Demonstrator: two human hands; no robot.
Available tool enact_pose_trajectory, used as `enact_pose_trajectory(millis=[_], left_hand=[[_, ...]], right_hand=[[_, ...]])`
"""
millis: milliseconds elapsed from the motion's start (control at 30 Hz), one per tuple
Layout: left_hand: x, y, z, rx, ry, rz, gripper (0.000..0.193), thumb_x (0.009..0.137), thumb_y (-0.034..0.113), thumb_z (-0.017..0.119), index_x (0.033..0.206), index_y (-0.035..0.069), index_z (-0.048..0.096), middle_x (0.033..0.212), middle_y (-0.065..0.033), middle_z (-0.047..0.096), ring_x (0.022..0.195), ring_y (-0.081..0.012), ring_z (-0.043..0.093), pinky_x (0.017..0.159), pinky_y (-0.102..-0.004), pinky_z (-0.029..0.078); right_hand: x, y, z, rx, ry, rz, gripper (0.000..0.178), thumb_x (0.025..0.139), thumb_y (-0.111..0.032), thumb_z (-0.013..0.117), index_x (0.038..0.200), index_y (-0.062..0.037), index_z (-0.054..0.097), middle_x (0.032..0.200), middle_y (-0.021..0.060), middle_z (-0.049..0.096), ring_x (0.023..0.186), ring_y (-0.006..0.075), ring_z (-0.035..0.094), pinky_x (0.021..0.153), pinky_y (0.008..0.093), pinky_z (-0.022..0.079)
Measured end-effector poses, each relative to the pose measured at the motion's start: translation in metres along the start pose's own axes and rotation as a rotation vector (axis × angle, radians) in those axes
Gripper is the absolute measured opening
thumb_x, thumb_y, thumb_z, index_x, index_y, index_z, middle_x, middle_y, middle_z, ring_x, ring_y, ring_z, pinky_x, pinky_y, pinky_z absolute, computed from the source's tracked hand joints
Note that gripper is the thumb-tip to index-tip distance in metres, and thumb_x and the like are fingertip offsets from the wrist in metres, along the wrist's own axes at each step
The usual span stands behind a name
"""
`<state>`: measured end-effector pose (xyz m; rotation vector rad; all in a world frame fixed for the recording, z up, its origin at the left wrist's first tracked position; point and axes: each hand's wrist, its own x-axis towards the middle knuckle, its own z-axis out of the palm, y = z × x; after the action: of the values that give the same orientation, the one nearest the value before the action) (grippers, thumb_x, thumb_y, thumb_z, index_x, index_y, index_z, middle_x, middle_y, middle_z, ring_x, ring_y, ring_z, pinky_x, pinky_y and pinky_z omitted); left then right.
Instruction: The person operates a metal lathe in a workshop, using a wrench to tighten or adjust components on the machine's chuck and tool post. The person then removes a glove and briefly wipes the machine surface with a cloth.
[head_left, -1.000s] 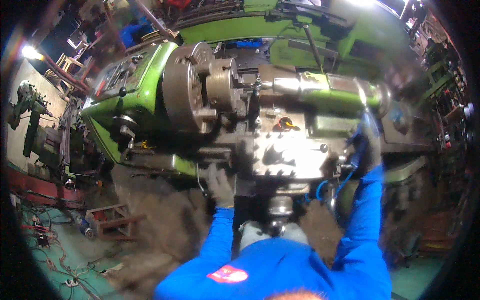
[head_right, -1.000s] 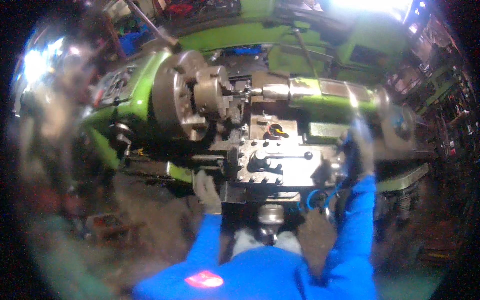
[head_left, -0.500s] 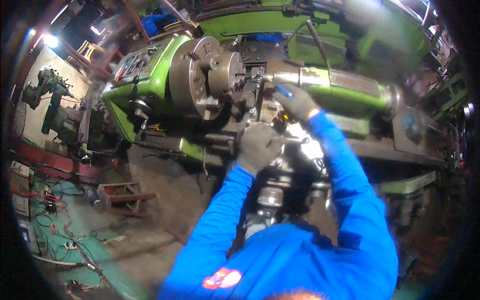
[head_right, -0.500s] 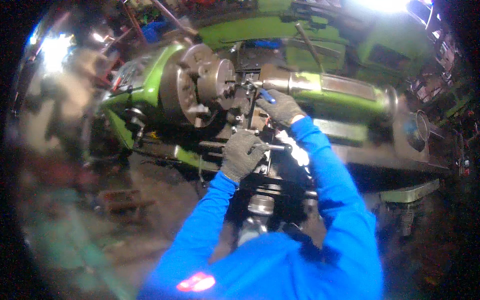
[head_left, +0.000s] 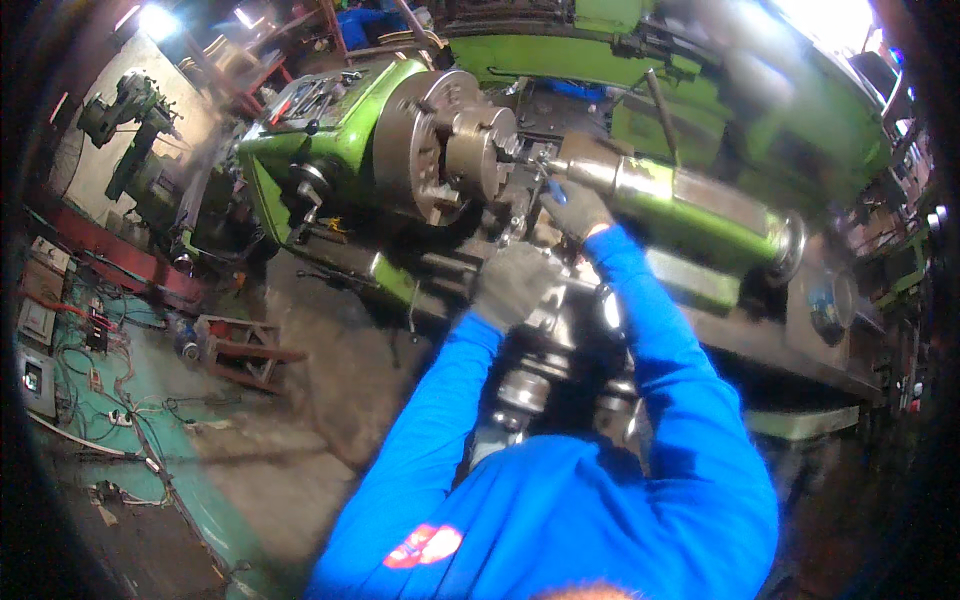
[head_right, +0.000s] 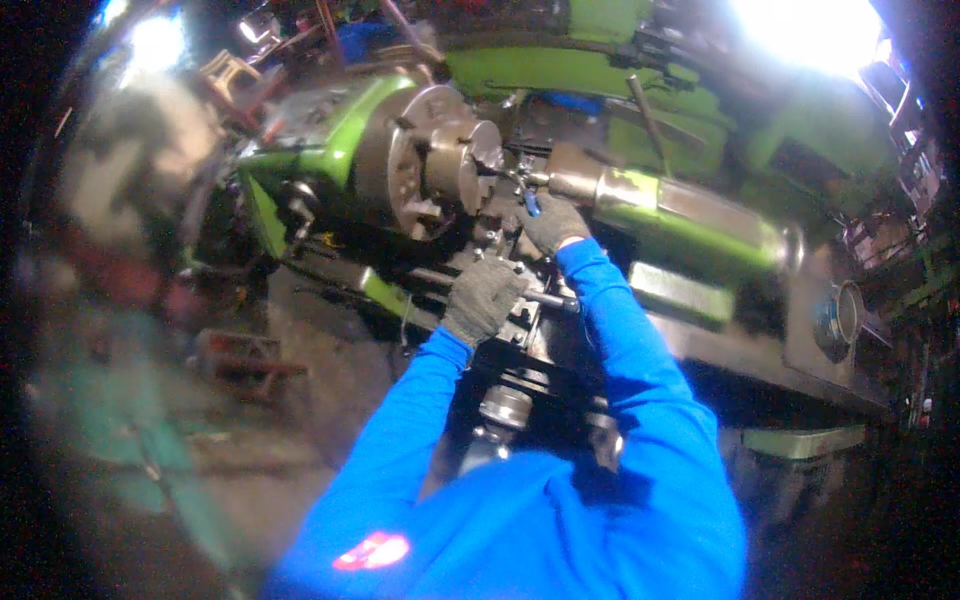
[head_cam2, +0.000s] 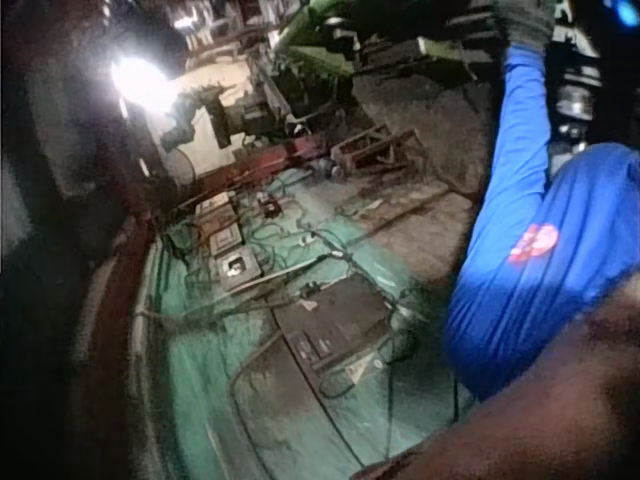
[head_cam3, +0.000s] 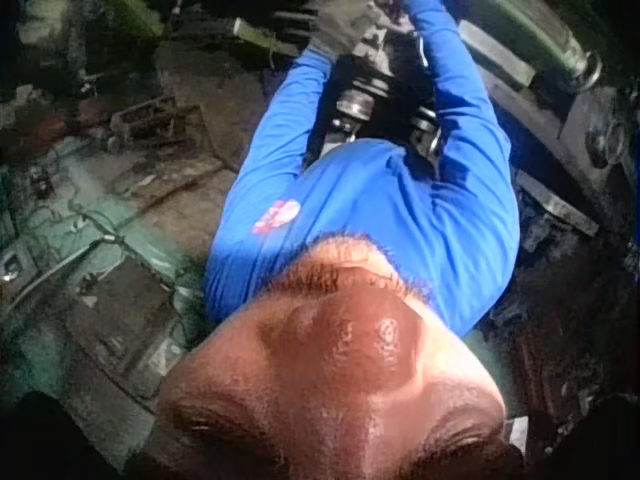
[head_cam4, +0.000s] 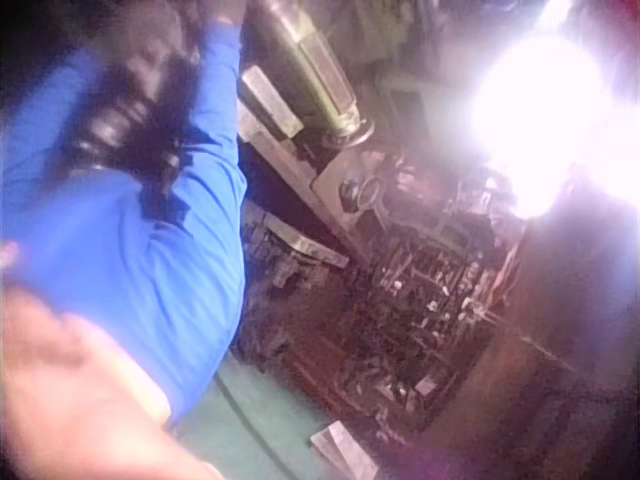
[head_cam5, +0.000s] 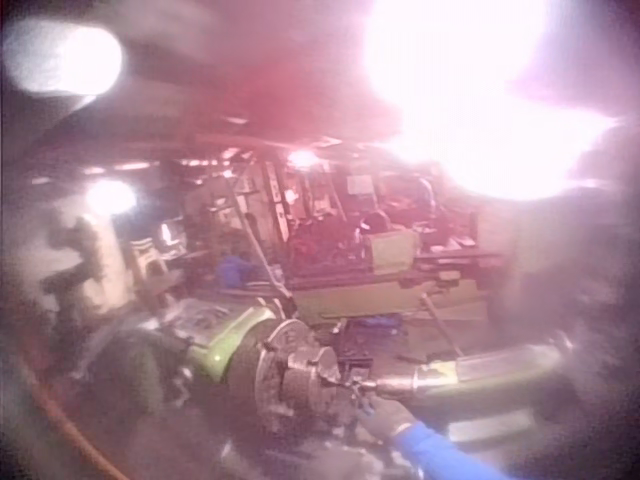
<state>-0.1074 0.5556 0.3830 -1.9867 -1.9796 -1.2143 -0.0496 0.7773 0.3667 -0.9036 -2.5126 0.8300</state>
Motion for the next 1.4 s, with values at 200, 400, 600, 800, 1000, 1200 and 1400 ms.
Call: enact_pose_trajectory(millis=[200,400,600,800,1000,1200,1400], left_hand=[[0.002,0.005,-0.005,0.041,-0.021,0.038,0.016,0.093,0.022,0.07,0.098,0.007,0.075,0.1,-0.0161,0.073,0.098,-0.038,0.068,0.09,-0.0473,0.055],[0.001,0.001,-0.006,0.1,-0.001,0.125,0.016,0.093,0.022,0.07,0.098,0.008,0.076,0.1,-0.0157,0.073,0.097,-0.0375,0.068,0.091,-0.048,0.055],[0.003,0.003,-0.008,0.091,-0.007,0.16,0.016,0.092,0.021,0.07,0.098,0.007,0.075,0.099,-0.0164,0.073,0.096,-0.0382,0.068,0.092,-0.0488,0.054],[0.003,0.005,-0.007,0.126,0.019,0.111,0.018,0.094,0.022,0.069,0.096,0.006,0.075,0.097,-0.0167,0.073,0.094,-0.0385,0.069,0.09,-0.0484,0.055],[0.004,0.006,-0.006,0.059,0.031,0.09,0.017,0.094,0.022,0.07,0.093,0.005,0.075,0.097,-0.0165,0.073,0.094,-0.0379,0.069,0.089,-0.0481,0.055],[0.002,0.004,-0.006,0.049,0.024,0.006,0.016,0.093,0.021,0.07,0.095,0.006,0.075,0.097,-0.016,0.073,0.095,-0.0378,0.069,0.089,-0.0475,0.055],[0.004,0.007,-0.009,0.082,0.041,0.097,0.015,0.092,0.02,0.07,0.095,0.007,0.075,0.098,-0.0155,0.073,0.095,-0.0374,0.069,0.088,-0.0468,0.055]], right_hand=[[0.002,-0.011,-0.005,-0.054,-0.074,0.042,0.068,0.099,-0.058,0.054,0.129,0.003,0.062,0.128,0.0315,0.065,0.123,0.0456,0.061,0.108,0.0497,0.046],[0.004,-0.022,-0.005,-0.123,-0.101,0.052,0.067,0.1,-0.058,0.052,0.123,0.0035,0.064,0.125,0.0314,0.066,0.12,0.0455,0.063,0.105,0.0501,0.048],[0.004,-0.013,0.002,-0.144,-0.073,0.034,0.053,0.099,-0.05,0.056,0.123,-0.0029,0.063,0.121,0.0295,0.067,0.114,0.0463,0.064,0.102,0.0517,0.049],[0.0,-0.023,-0.001,-0.113,-0.093,0.058,0.058,0.099,-0.052,0.054,0.123,-0.0008,0.063,0.124,0.0297,0.067,0.118,0.0458,0.063,0.104,0.0508,0.048],[0.001,-0.017,0.002,-0.13,-0.059,0.058,0.047,0.099,-0.043,0.061,0.129,-0.0071,0.06,0.122,0.0275,0.067,0.114,0.047,0.064,0.102,0.052,0.05],[-0.001,-0.023,-0.001,-0.12,-0.099,0.093,0.047,0.098,-0.043,0.062,0.13,-0.0076,0.061,0.124,0.0263,0.067,0.116,0.0456,0.064,0.103,0.0518,0.05],[-0.002,-0.023,0.001,-0.111,-0.083,0.114,0.048,0.098,-0.044,0.061,0.129,-0.007,0.061,0.123,0.0267,0.067,0.117,0.0456,0.064,0.103,0.0513,0.05]])
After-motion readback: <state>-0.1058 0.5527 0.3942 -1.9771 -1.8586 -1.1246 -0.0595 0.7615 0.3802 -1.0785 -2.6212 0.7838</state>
